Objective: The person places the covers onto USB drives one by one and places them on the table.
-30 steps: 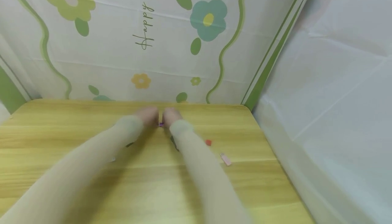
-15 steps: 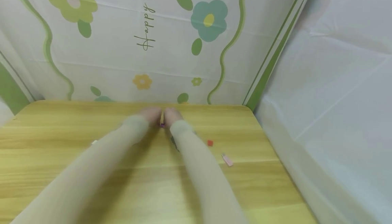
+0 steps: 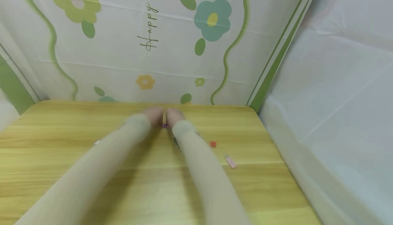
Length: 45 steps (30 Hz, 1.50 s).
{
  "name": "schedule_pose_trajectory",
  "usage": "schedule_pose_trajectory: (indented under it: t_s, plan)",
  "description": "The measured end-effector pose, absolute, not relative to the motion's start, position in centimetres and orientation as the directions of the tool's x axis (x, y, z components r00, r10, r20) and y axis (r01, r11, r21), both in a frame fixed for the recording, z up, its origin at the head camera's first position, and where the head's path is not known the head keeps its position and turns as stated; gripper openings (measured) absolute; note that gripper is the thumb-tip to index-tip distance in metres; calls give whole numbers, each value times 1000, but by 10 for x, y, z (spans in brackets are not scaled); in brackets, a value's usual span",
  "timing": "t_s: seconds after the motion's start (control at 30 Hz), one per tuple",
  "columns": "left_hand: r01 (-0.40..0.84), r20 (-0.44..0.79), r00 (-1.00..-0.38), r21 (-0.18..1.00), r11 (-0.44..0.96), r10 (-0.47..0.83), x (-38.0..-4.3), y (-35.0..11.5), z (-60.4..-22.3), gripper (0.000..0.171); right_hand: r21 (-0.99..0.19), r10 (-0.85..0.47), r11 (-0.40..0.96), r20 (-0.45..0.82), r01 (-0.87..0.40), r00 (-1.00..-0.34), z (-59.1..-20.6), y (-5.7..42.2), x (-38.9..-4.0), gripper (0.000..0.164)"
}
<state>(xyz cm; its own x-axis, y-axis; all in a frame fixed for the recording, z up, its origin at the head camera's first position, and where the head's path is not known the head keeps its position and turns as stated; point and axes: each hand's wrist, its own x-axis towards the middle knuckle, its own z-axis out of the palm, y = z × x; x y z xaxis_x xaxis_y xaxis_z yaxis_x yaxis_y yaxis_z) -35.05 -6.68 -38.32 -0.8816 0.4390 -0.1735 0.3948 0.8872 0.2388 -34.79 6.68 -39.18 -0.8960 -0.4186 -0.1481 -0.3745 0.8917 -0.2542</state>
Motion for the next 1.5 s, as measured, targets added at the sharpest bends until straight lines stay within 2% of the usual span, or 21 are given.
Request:
schedule_pose_trajectory:
  t_s: [0.3, 0.57, 0.73, 0.83, 0.9, 1.13, 1.33, 1.5]
  plan:
    - [398, -152, -877, 303, 866, 456, -351, -72, -386, 11, -257, -429, 885, -122, -389, -895, -389, 71, -343, 10]
    - [414, -195, -848, 336, 846, 492, -360, -84, -399, 14, -94, -495, 868, -105, -487, -862, -393, 65, -336, 7]
    - [408, -292, -806, 356, 841, 514, -374, -101, -408, 35, -35, -484, 874, -131, -484, -865, -380, 62, -325, 16]
    - [401, -309, -805, 344, 849, 506, -376, -108, -400, 47, -12, -467, 882, -150, -470, -872, -368, 65, -322, 24]
    - [403, -307, -810, 330, 854, 500, -373, -113, -392, 48, -10, -460, 885, -164, -465, -873, -358, 69, -320, 26]
    - [470, -328, -775, 273, 840, 540, -340, -135, -350, 40, -29, -508, 859, -166, -511, -845, -322, 83, -302, 24]
    - [532, -254, -763, 275, 801, 595, -290, -166, -314, 35, -14, -570, 819, -132, -574, -811, -289, 95, -274, 25]
    - [560, -204, -760, 278, 781, 618, -253, -199, -310, 31, 3, -624, 780, -76, -626, -778, -282, 107, -257, 20]
